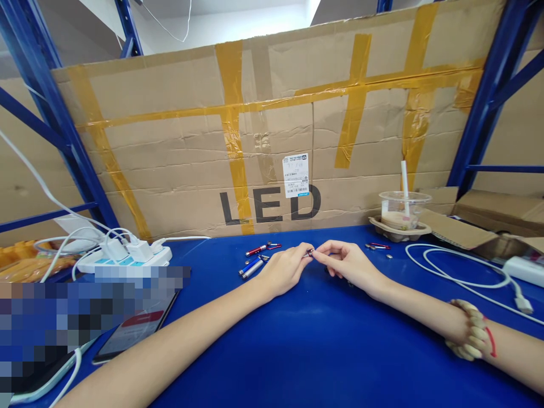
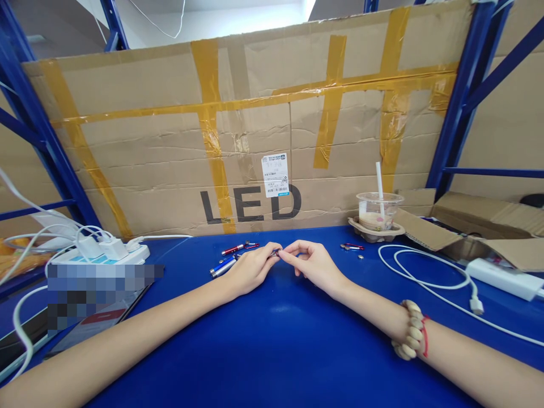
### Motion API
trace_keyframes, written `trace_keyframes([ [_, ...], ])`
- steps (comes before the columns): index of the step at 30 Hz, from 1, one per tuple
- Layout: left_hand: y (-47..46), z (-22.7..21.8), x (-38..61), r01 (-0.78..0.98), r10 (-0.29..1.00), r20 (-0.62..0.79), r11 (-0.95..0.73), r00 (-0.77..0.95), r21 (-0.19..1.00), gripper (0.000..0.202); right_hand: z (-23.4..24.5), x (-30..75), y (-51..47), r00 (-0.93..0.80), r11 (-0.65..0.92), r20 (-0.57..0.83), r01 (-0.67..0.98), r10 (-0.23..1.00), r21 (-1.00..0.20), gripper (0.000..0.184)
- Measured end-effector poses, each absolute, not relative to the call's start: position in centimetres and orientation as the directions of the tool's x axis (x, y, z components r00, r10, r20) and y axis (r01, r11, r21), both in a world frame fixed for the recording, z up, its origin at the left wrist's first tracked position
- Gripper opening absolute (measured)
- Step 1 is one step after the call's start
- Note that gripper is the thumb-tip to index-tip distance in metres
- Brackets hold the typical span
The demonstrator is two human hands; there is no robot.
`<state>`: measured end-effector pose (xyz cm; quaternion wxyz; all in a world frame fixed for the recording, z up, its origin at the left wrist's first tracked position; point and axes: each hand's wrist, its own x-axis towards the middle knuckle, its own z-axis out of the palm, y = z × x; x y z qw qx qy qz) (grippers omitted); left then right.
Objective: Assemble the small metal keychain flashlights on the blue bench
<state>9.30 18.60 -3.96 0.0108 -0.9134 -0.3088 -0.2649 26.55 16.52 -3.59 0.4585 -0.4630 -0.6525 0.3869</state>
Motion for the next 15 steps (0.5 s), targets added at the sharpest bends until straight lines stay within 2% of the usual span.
trace_keyframes([
  [6, 18.64, -3.91, 9.29, 0.579, 0.58, 0.472, -0.798, 0.664, 0.166, 0.021, -4.16, 26.83, 17.09, -0.149, 0.319, 0.292, 0.219, 0.945, -0.922, 0.04],
  [15, 18.46, -3.74, 9.28, 0.582, 0.588, 0.456, -0.795, 0.668, 0.173, 0.021, -4.21, 26.88, 17.33, -0.156, 0.318, 0.288, 0.238, 0.945, -0.918, 0.041],
])
